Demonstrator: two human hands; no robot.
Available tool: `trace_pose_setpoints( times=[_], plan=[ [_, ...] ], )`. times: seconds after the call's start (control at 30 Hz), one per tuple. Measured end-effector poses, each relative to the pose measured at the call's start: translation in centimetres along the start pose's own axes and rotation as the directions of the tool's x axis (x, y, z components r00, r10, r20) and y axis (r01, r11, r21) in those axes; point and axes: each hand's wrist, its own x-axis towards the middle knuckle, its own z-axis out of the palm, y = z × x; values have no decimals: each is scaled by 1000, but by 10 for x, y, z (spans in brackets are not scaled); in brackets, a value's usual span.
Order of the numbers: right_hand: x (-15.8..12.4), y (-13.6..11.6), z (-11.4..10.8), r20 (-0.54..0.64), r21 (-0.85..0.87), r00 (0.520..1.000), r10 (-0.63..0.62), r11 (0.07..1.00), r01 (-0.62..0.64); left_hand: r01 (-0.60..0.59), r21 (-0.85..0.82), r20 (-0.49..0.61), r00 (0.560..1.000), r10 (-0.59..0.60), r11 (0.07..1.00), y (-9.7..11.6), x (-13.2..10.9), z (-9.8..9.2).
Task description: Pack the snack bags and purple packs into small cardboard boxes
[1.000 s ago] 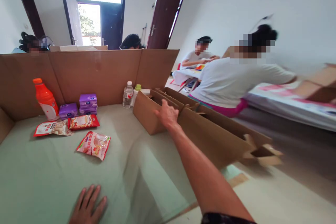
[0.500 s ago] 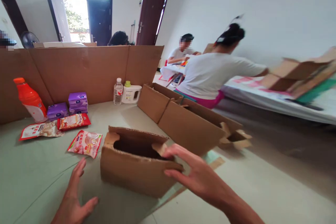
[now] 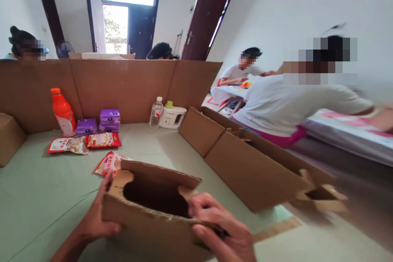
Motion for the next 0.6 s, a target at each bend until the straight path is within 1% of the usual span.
trace_pose_setpoints(
  times=[0.07, 0.1, 0.13, 0.17, 0.23, 0.3, 0.37, 0.4, 0.47, 0.5, 0.57, 0.6],
  plan=[
    [18, -13, 29, 106, 97, 990, -95, 992, 85, -49, 83, -114, 992, 59, 995, 9, -33, -36],
    [26, -19, 44, 169, 144, 975, -142, 982, 118, -61, 135, -179, 980, 84, 989, 16, -49, -55],
    [34, -23, 59, 234, 185, 954, -188, 972, 147, -64, 209, -251, 961, 117, 976, 22, -65, -73],
    [40, -26, 74, 304, 207, 927, -218, 965, 159, -54, 292, -296, 944, 143, 955, 29, -81, -89],
    [48, -31, 97, 455, 190, 863, -217, 971, 144, 17, 424, -349, 926, 146, 906, 40, -108, -112],
    [52, -32, 110, 584, 147, 792, -176, 983, 110, 133, 473, -397, 915, 76, 871, 44, -127, -123],
    [56, -33, 112, 677, 124, 723, -136, 990, 70, 228, 474, -441, 898, 5, 851, 40, -139, -128],
    [58, -34, 111, 712, 112, 691, -123, 992, 61, 248, 479, -444, 896, -11, 842, 36, -142, -129],
    [66, -40, 107, 753, 78, 648, -112, 994, 82, 230, 521, -397, 918, -5, 822, 27, -143, -132],
    [71, -44, 107, 760, 59, 640, -114, 992, 108, 207, 552, -359, 933, 6, 808, 24, -141, -133],
    [82, -55, 112, 774, 38, 620, -132, 986, 162, 149, 611, -272, 962, 29, 778, 21, -133, -137],
    [88, -61, 117, 793, 44, 591, -147, 982, 186, 118, 636, -232, 972, 43, 763, 23, -128, -139]
  ],
)
